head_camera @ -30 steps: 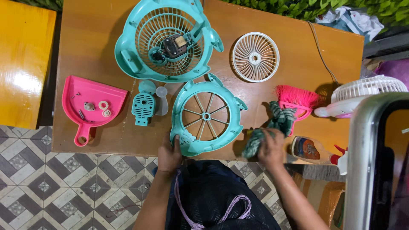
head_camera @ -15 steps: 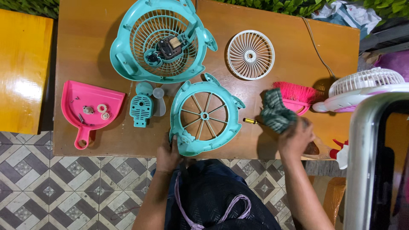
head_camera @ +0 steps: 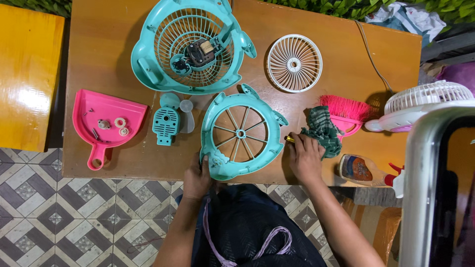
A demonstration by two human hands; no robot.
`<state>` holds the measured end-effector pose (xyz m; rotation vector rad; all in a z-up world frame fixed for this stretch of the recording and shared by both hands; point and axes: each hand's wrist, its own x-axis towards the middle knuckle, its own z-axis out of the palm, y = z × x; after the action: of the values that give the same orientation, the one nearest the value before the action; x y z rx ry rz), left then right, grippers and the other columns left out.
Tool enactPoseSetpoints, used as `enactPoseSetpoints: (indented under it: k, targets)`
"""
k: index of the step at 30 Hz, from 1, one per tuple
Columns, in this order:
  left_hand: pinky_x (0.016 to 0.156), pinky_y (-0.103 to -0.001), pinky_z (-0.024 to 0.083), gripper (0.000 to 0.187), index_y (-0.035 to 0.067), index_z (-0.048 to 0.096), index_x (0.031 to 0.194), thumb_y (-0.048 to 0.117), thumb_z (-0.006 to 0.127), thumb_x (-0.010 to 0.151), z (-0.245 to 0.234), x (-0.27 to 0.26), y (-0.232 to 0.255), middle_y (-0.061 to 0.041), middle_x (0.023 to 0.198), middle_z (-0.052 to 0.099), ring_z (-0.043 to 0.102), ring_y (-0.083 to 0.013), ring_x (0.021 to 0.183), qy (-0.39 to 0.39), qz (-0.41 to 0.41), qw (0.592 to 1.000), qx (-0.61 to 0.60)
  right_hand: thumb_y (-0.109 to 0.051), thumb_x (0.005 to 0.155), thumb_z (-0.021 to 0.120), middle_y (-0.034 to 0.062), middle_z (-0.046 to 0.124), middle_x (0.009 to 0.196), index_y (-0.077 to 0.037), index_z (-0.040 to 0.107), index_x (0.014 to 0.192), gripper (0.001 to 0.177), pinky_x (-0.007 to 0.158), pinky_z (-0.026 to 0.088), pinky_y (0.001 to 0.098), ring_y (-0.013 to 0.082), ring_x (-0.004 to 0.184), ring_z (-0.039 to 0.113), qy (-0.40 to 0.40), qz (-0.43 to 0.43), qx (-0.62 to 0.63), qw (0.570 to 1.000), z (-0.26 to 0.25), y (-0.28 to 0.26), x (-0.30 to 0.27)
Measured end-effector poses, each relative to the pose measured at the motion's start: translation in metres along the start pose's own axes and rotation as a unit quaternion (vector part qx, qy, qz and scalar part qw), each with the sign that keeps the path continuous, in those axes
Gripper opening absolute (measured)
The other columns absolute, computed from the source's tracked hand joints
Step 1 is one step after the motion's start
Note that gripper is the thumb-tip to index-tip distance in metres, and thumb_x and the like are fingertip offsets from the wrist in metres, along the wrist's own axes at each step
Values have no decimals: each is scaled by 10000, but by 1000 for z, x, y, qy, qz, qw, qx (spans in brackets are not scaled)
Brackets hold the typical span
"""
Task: The person wipes several disassembled electric fan components on a table using a cloth. They clean the motor housing, fan blades, and both front and rear grilles, then place the parts back on the table.
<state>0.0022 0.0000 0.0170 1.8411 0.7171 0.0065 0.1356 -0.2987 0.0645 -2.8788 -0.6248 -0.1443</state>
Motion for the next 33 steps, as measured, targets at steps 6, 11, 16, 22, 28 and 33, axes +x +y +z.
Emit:
enactPoseSetpoints:
  k: [6,11,16,22,28,33]
  targets:
    - [685,-551,555,352,55,612,1293,275,521,1035,4,-2,6,-294,980,714,693,-494,867,-7,43,997,60,-164,934,704,133,664,1122,-70,671,1118,208,918,350,457,314,1092,583,26,35,-28,999,-1,18,7]
    - [643,-570,550,331,42,597,1240,283,542,1021,17,-1,7,-299,866,709,688,-493,744,-32,55,988,142,-178,1016,711,151,669,1095,-31,628,1158,221,952,375,480,305,979,619,75,69,40,994,-21,27,11]
    - [603,-519,569,331,21,586,1102,341,514,1054,51,0,22,-235,802,721,702,-435,674,-57,101,966,230,-139,1023,734,173,653,1053,-21,609,1171,227,860,494,482,370,959,610,163,85,94,978,-43,17,22]
    - [550,-471,572,369,35,596,1132,382,536,1022,48,-2,44,-184,803,718,700,-386,611,-64,182,942,275,-86,1033,677,185,640,1038,28,593,1159,189,810,538,405,319,935,661,81,59,136,986,-42,-11,22]
    - [509,-458,538,309,112,634,1197,328,581,983,-24,6,31,-111,820,709,699,-339,617,45,132,944,300,-96,967,703,193,637,1095,12,636,1110,192,844,530,438,368,1007,641,81,59,89,991,-43,-15,-10]
    - [709,-480,543,325,106,619,1241,312,661,994,-54,17,39,-113,955,676,679,-344,827,125,90,936,315,-109,934,724,189,639,1111,-5,684,1093,194,915,492,471,380,1061,601,76,80,59,992,-21,2,-14]
